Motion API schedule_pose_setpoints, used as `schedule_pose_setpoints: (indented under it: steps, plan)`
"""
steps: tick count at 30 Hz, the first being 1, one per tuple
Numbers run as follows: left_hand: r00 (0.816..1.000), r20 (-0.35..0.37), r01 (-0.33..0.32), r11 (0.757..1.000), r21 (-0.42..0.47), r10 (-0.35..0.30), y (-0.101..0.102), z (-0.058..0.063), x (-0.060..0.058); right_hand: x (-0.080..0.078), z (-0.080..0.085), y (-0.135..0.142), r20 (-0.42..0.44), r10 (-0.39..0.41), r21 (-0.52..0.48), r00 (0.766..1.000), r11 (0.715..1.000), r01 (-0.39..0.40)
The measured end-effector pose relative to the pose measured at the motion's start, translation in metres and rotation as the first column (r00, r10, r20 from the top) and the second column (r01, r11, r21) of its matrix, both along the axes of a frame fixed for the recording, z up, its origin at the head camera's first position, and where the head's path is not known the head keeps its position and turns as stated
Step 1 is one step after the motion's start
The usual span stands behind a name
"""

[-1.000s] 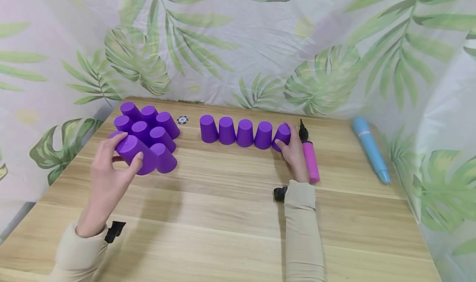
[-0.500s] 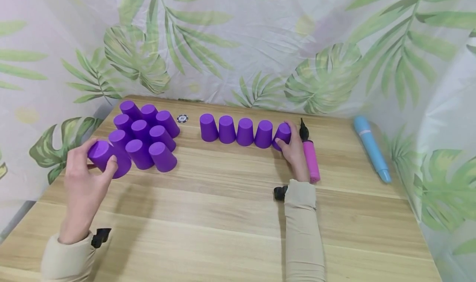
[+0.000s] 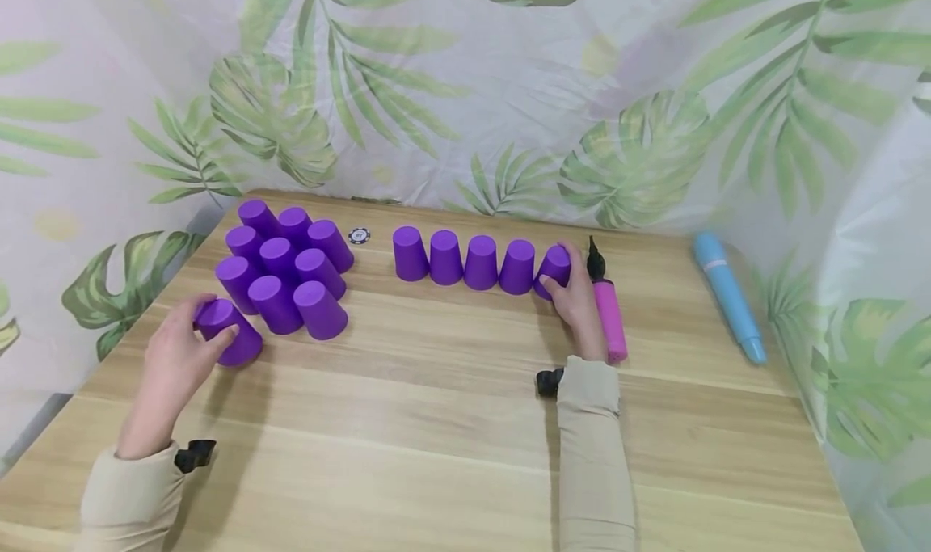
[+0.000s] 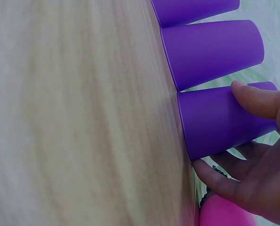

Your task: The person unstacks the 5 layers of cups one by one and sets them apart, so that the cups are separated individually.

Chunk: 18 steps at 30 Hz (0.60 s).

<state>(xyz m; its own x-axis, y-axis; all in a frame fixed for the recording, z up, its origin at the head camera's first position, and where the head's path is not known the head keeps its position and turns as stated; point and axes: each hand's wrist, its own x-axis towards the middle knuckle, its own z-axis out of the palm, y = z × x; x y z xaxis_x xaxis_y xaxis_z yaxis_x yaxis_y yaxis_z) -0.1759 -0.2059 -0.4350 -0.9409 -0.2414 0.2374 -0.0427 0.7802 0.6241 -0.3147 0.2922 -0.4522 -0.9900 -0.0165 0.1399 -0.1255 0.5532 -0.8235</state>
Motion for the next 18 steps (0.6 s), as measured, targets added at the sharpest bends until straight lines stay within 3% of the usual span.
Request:
schedule_pose_setpoints:
  steps: [10,18]
  plan:
    - [0.998,0.056,0.021,1.0,-0.004,-0.02,-0.009,-0.005,-0.015,0.0,0.0,0.0,-0.007,0.001,0.004,1.0,1.0,-0.001]
    - [0.992,0.128,-0.001,1.0,0.007,0.0,-0.01,-0.004,-0.017,0.0,0.0,0.0,0.026,-0.008,-0.012,1.0,1.0,0.008]
